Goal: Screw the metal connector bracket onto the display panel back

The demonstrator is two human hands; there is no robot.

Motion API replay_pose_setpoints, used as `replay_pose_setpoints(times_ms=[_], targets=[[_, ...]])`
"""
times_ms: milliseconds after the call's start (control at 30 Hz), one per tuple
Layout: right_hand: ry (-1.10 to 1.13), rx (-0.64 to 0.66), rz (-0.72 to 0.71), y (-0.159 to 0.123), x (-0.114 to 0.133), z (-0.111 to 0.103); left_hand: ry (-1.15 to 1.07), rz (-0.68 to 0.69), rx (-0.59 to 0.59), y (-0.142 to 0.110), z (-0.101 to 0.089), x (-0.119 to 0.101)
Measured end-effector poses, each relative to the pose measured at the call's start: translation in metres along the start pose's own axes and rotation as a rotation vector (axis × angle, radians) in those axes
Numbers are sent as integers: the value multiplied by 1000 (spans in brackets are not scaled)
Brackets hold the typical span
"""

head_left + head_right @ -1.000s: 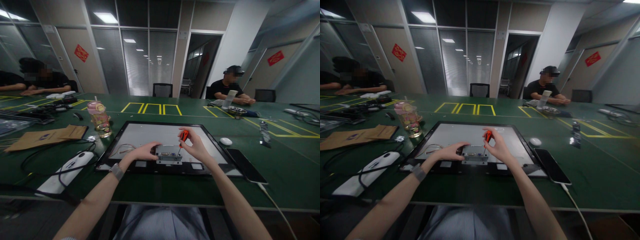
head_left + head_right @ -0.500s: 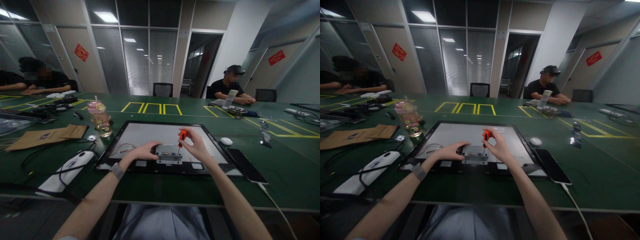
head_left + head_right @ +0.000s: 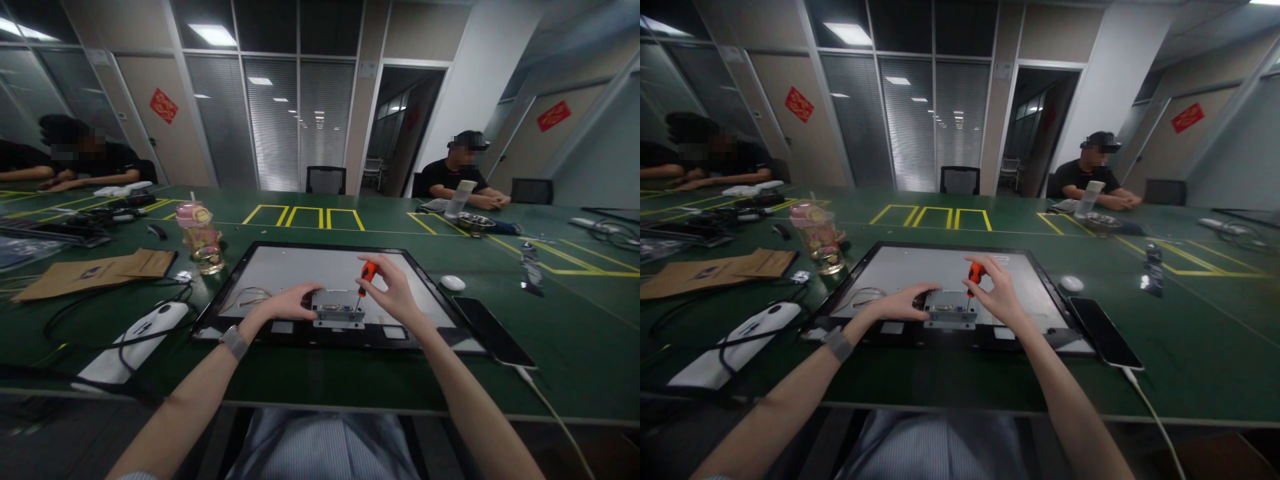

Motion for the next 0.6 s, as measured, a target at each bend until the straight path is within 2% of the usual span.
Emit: replay_pose_setpoints(times_ms=[133, 433, 600], targets=[[82, -22, 22, -3, -1, 3, 18, 5, -1, 1, 0, 2], [-104, 69, -35, -1, 1, -4, -4, 13, -3, 0, 0, 0], [69, -16, 35, -3, -4, 2, -7, -1, 8, -1, -1, -2]])
Point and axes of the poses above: each hand's wrist, its own y-axis towards the middle knuckle, its own z-axis out of the palm, x = y × z, the point moved 1 cm from there along y, towards the middle knuckle, and after that the axes turned 9 degrees about -z, right-handed, at the moved point
